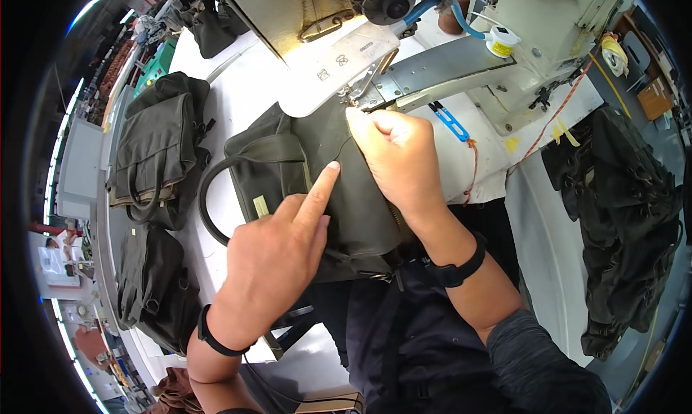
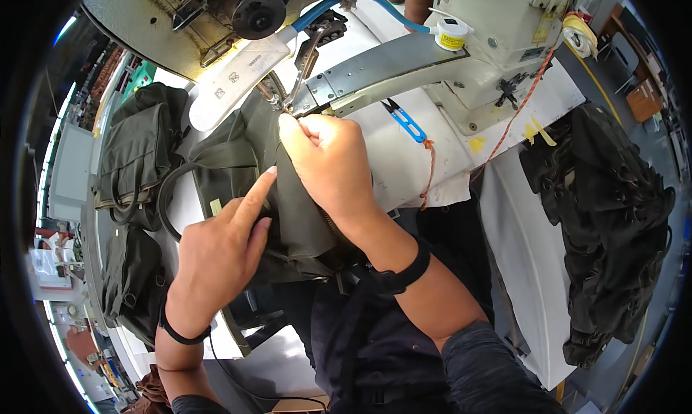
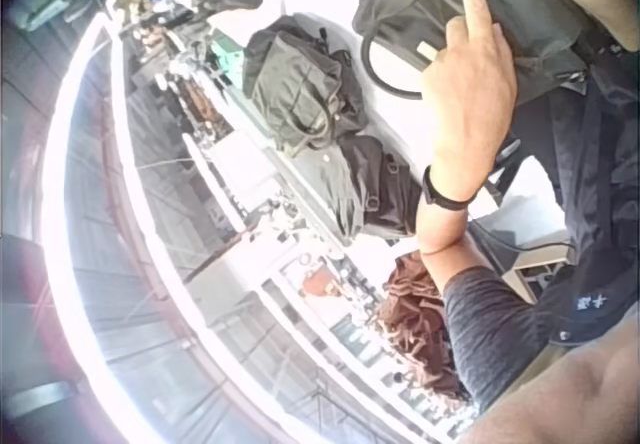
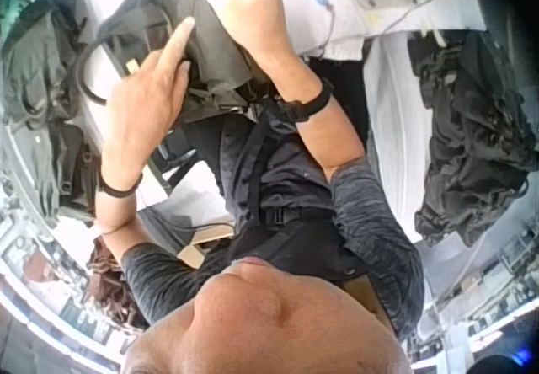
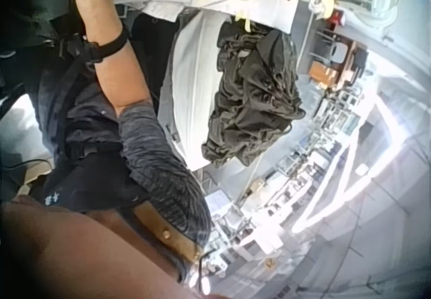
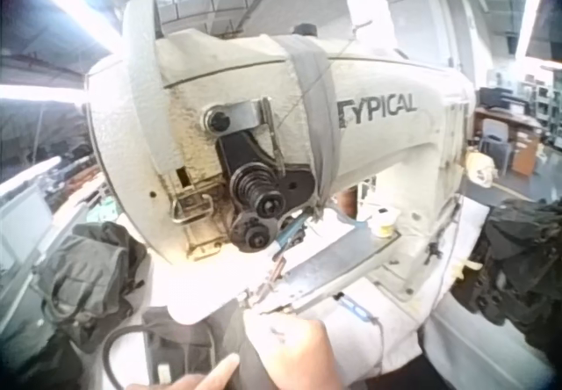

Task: The person operates an industrial sewing machine to stitch a zipper onto a dark green canvas bag. They guide the bag under the needle, align the zipper, and sew along the edge. The person also attaches a metal D-ring to the bag's handle and trims excess thread.

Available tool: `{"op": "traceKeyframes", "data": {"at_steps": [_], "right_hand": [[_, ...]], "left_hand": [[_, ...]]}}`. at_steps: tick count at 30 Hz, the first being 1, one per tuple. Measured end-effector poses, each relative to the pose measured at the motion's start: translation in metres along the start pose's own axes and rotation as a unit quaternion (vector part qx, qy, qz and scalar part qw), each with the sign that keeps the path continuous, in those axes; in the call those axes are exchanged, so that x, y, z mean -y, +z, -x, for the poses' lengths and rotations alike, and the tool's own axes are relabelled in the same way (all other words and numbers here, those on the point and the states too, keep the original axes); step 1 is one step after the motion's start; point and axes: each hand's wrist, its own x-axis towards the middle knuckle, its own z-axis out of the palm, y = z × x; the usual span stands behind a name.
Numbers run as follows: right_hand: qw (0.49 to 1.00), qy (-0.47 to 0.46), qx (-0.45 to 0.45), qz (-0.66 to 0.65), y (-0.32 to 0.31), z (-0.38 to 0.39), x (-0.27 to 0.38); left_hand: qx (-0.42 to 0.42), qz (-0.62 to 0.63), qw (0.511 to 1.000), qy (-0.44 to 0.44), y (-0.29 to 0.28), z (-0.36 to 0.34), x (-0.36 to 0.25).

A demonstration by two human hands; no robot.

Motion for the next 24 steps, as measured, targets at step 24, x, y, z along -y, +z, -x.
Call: {"op": "traceKeyframes", "data": {"at_steps": [24], "right_hand": [[0.997, 0.024, 0.043, 0.059, -0.016, -0.004, 0.003]], "left_hand": [[0.049, 0.312, 0.945, 0.083, -0.043, -0.135, 0.11]]}}
